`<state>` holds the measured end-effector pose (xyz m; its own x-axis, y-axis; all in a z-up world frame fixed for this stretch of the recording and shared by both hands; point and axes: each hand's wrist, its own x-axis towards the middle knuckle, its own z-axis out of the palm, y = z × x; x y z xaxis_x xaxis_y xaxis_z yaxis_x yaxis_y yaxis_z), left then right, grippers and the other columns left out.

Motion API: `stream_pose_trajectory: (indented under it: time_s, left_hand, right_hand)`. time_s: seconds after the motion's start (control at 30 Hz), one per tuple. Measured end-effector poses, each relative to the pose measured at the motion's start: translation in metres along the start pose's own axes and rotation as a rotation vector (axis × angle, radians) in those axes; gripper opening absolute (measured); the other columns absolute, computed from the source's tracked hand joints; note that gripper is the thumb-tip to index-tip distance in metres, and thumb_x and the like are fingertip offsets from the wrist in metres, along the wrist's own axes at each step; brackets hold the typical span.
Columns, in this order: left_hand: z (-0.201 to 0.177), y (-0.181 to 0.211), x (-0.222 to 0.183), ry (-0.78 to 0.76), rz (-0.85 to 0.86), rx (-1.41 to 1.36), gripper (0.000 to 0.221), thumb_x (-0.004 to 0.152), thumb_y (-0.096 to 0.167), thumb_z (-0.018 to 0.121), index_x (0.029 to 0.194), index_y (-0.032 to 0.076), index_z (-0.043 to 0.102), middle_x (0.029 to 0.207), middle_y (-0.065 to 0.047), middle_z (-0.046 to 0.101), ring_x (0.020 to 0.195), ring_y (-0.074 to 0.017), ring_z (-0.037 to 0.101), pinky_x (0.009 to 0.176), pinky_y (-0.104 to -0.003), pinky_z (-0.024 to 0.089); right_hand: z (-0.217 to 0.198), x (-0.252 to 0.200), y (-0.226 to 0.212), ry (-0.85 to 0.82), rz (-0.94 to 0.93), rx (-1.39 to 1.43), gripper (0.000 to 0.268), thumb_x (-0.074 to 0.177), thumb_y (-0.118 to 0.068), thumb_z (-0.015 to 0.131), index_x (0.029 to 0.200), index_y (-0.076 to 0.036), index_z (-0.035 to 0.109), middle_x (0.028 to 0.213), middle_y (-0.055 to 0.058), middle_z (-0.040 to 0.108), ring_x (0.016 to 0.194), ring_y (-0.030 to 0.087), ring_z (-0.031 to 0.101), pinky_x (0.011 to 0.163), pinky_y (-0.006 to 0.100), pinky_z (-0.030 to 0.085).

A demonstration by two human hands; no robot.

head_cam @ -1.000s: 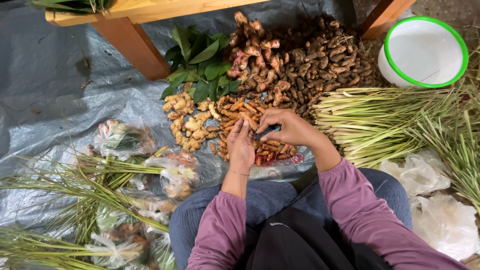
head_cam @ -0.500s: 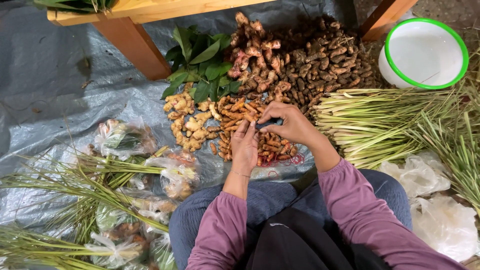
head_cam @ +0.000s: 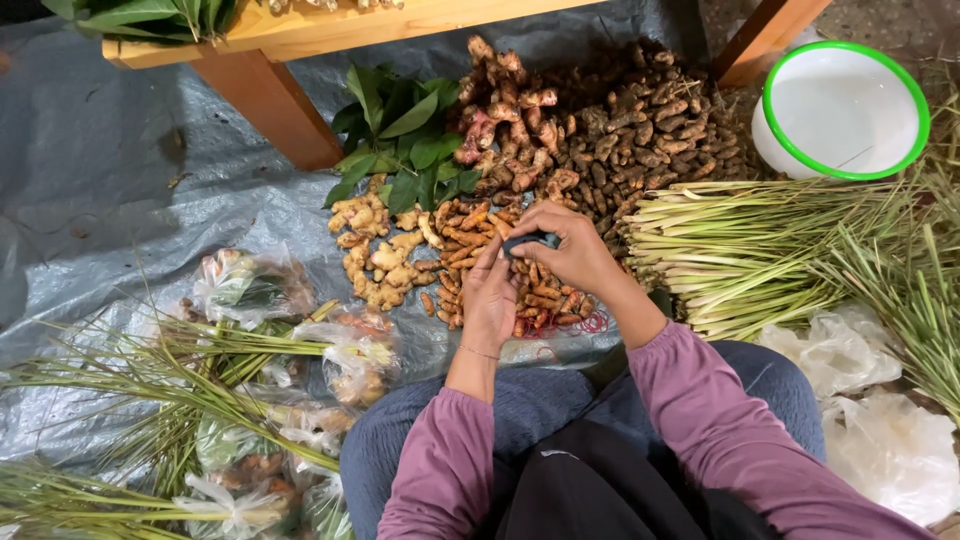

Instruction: Peeling and cleaning ginger roots using a small handheld tool while sitting on the floor.

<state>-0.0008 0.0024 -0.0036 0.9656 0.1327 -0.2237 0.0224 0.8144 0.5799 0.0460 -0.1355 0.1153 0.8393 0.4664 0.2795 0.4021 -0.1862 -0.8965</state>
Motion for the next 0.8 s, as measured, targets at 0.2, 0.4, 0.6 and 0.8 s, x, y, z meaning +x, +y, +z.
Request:
stream_pose_trajectory:
  time_s: [0.2, 0.4, 0.6, 0.8]
  left_hand:
    - [0.006, 0.002, -0.004, -0.054, 0.014, -0.053, 0.044, 0.097, -0.001, 0.061, 0.140, 0.000, 0.054, 0.120, -0.014, 0.067, 0.090, -0.0210, 0.071, 0.070, -0.027, 0.063]
    - [0.008, 0.005, -0.003, -0.019, 0.062, 0.045, 0.035, 0.101, 0.005, 0.057, 0.136, -0.002, 0.059, 0.116, -0.015, 0.070, 0.089, -0.0190, 0.071, 0.075, -0.028, 0.061]
    - [0.014, 0.004, -0.012, -0.141, 0.018, 0.307, 0.034, 0.101, 0.003, 0.056, 0.135, 0.000, 0.061, 0.106, -0.015, 0.071, 0.078, -0.0151, 0.066, 0.063, -0.025, 0.057]
    - [0.028, 0.000, -0.026, -0.253, 0.047, 0.431, 0.028, 0.097, 0.003, 0.061, 0.124, 0.003, 0.070, 0.102, -0.006, 0.071, 0.077, -0.0068, 0.064, 0.064, -0.019, 0.056]
  right_hand:
    - [-0.003, 0.002, 0.000, -0.079, 0.020, 0.014, 0.013, 0.087, 0.002, 0.076, 0.100, 0.002, 0.072, 0.103, 0.018, 0.067, 0.104, 0.042, 0.065, 0.092, 0.061, 0.049]
    - [-0.004, 0.000, 0.005, -0.027, 0.056, -0.001, 0.013, 0.088, 0.003, 0.074, 0.101, 0.003, 0.073, 0.101, 0.018, 0.067, 0.101, 0.040, 0.066, 0.090, 0.058, 0.050]
    - [-0.014, 0.004, 0.014, 0.215, 0.065, 0.035, 0.014, 0.093, -0.001, 0.073, 0.107, -0.001, 0.073, 0.101, 0.014, 0.067, 0.100, 0.030, 0.067, 0.090, 0.046, 0.054]
    - [-0.021, 0.000, -0.002, 0.187, 0.114, 0.088, 0.017, 0.088, 0.000, 0.076, 0.105, 0.001, 0.073, 0.104, 0.018, 0.068, 0.102, 0.030, 0.065, 0.091, 0.046, 0.051]
